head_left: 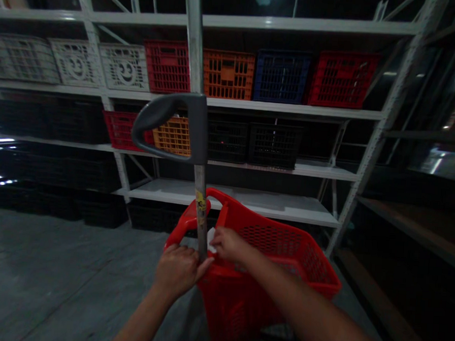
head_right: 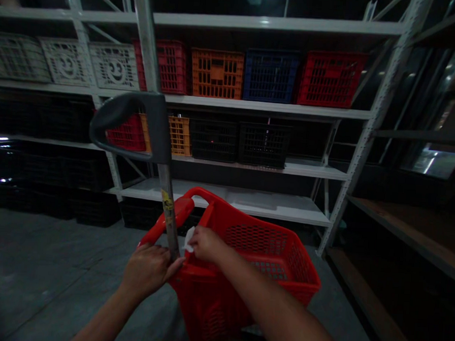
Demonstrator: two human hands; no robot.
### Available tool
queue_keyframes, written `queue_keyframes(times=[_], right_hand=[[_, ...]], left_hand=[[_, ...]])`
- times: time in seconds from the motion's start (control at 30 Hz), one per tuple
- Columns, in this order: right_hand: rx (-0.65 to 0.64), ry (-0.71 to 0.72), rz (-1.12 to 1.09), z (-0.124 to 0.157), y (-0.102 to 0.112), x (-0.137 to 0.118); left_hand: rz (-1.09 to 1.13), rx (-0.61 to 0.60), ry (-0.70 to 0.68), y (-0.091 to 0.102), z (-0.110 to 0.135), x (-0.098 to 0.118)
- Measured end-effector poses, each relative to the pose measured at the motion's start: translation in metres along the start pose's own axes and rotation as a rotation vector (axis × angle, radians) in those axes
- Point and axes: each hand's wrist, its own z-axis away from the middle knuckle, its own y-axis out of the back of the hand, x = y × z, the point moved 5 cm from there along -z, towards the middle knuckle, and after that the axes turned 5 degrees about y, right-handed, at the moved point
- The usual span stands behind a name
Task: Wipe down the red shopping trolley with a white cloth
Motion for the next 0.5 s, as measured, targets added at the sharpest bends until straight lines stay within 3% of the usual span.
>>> queue_keyframes(times=[0.07, 0.13, 0.27, 0.5], right_hand=[[-0.025, 0.082, 0.001, 0.004, -0.006, -0.01], [-0.025, 0.06, -0.007, 0.001, -0.011, -0.004], [0.026, -0.115, 0.008, -0.028, -0.007, 0.04], [0.174, -0.288, 0.011, -0.081, 0.013, 0.112]], left_hand=[[0.013, 0.031, -0.011, -0.001, 0.002, -0.002], [0.016, 0.061, -0.022, -0.001, 0.004, -0.003], [0.017, 0.098, -0.026, 0.0, 0.006, -0.003], [0.023, 0.142, -0.003, 0.002, 0.007, -0.002]])
